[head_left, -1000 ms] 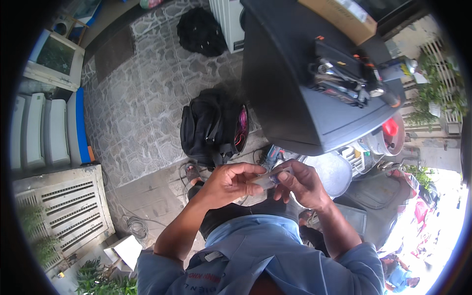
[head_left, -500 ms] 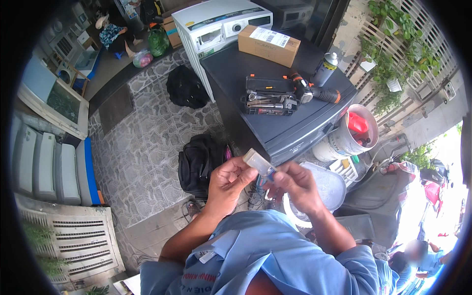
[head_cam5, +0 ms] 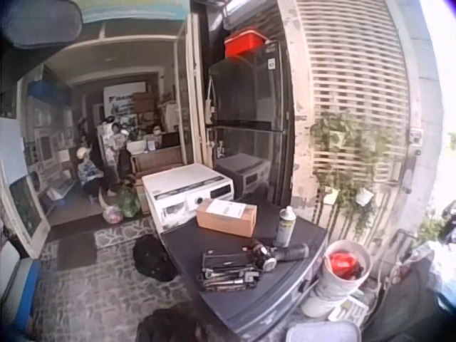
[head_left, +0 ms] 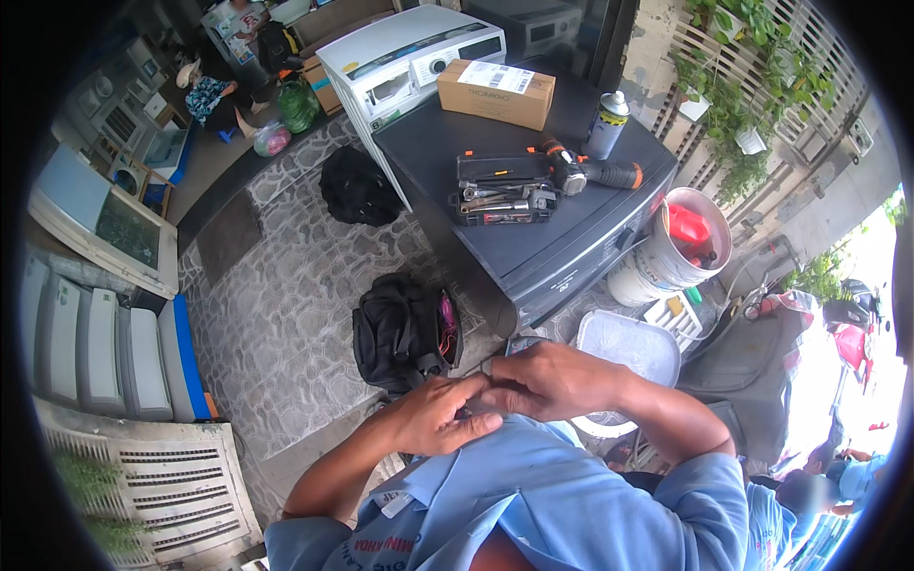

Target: The person wipes the rim of a top-loading washing machine with a cloth, then retrieves a drill and drill bit from a toolbox. They attach the bit and use the drill to fasten screws into the washing machine's tub rim while coworkers assist.

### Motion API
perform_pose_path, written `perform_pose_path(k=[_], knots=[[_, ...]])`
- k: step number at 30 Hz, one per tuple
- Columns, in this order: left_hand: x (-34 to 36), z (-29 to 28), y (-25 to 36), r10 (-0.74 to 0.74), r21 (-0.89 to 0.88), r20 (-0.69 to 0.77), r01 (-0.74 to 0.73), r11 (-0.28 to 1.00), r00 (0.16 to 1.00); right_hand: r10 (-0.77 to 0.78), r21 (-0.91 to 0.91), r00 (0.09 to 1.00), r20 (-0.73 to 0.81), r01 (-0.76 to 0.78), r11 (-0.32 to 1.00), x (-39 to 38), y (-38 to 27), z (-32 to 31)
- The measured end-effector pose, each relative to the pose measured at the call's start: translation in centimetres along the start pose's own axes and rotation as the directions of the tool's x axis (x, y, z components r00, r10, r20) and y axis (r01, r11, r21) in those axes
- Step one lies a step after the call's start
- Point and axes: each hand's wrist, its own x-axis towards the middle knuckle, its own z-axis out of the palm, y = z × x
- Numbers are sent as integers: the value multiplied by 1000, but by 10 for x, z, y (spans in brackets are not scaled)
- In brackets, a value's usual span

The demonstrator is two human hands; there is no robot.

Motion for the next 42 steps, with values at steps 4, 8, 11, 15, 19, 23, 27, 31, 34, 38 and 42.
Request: perform_pose_path(k=[4,8,11,15,19,23,27,31,34,38,42], knots=[[-4,7,0,43,92,-57,-38,995,997,47,14,993,105,-49,999,-2,-7,-5],[-1,14,-6,72,78,-135,-62,995,988,14,-85,995,94,-6,996,-1,-6,-5],[2,12,2,88,140,-157,-65,988,984,-24,25,995,101,22,999,-2,3,-5],[10,11,3,133,188,-224,-91,978,966,-8,93,994,113,-3,996,2,9,-10],[14,8,-1,81,137,-235,-49,989,969,17,150,993,120,-35,988,8,23,-9],[18,7,-9,163,115,-298,-134,984,941,13,231,994,110,-38,972,13,27,-8],[18,0,-21,189,155,-192,-160,975,963,15,242,987,161,-55,969,19,32,-8],[23,4,-20,68,53,-323,-54,997,944,176,250,976,125,-203,947,25,23,-15],[23,0,-18,25,71,-254,-7,997,967,139,222,966,219,-188,957,26,26,-24],[28,1,-25,140,37,-255,-135,990,957,41,224,958,283,-108,969,25,37,-23],[28,2,-20,127,89,-367,-101,991,921,116,184,983,146,-142,973,28,23,-25]])
